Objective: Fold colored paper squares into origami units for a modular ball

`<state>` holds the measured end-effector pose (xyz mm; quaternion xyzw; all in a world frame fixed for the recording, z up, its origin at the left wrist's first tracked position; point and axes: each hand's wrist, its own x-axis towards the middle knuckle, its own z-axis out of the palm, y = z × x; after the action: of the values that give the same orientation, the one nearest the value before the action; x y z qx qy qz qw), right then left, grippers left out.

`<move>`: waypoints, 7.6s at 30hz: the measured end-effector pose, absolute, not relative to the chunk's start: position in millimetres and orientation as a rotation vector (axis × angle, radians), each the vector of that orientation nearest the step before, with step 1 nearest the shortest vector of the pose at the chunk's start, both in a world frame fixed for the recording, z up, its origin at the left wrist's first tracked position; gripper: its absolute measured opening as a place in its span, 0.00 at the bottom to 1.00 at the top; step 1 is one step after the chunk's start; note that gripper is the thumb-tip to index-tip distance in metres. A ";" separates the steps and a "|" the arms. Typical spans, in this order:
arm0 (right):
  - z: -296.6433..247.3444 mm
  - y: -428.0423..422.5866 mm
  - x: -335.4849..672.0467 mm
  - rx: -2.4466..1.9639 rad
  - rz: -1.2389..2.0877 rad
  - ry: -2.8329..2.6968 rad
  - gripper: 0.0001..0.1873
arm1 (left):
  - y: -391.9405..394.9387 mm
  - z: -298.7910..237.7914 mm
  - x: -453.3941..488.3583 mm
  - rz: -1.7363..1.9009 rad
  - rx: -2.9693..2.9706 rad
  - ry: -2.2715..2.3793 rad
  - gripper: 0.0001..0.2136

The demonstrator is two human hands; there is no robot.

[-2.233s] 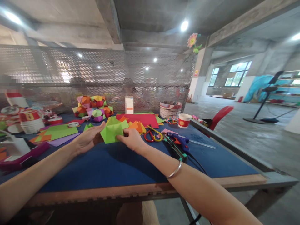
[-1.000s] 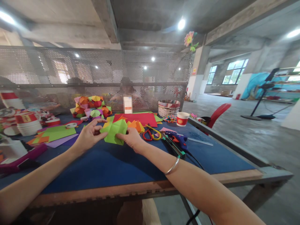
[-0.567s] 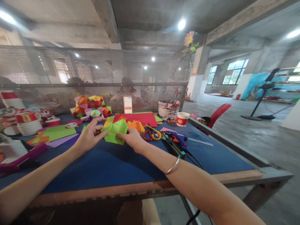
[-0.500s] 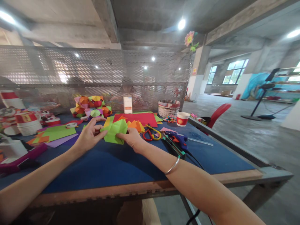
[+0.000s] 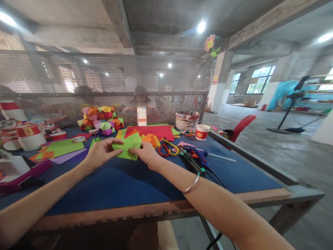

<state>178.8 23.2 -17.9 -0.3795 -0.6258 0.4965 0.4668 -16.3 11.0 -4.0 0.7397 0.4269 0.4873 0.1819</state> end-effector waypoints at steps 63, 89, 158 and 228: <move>-17.8 19.2 176.0 -0.972 1.252 -1.554 0.11 | 4.2 1.6 -20.8 1.537 2.648 1.015 0.09; -14.0 19.6 181.4 -1.103 0.745 -1.959 0.08 | 12.4 -6.0 -23.7 1.497 2.549 0.993 0.09; -21.3 18.3 176.6 -0.961 0.681 -1.939 0.07 | 3.6 -6.2 -3.8 1.099 1.867 1.191 0.11; -29.6 32.0 181.7 -0.925 0.762 -1.896 0.09 | 1.4 -2.9 -5.3 0.982 1.572 1.085 0.12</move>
<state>181.7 32.0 -29.6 -0.3713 -0.7615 0.3060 0.4343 -5.3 1.4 -2.9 0.6435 0.4439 0.4021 0.4767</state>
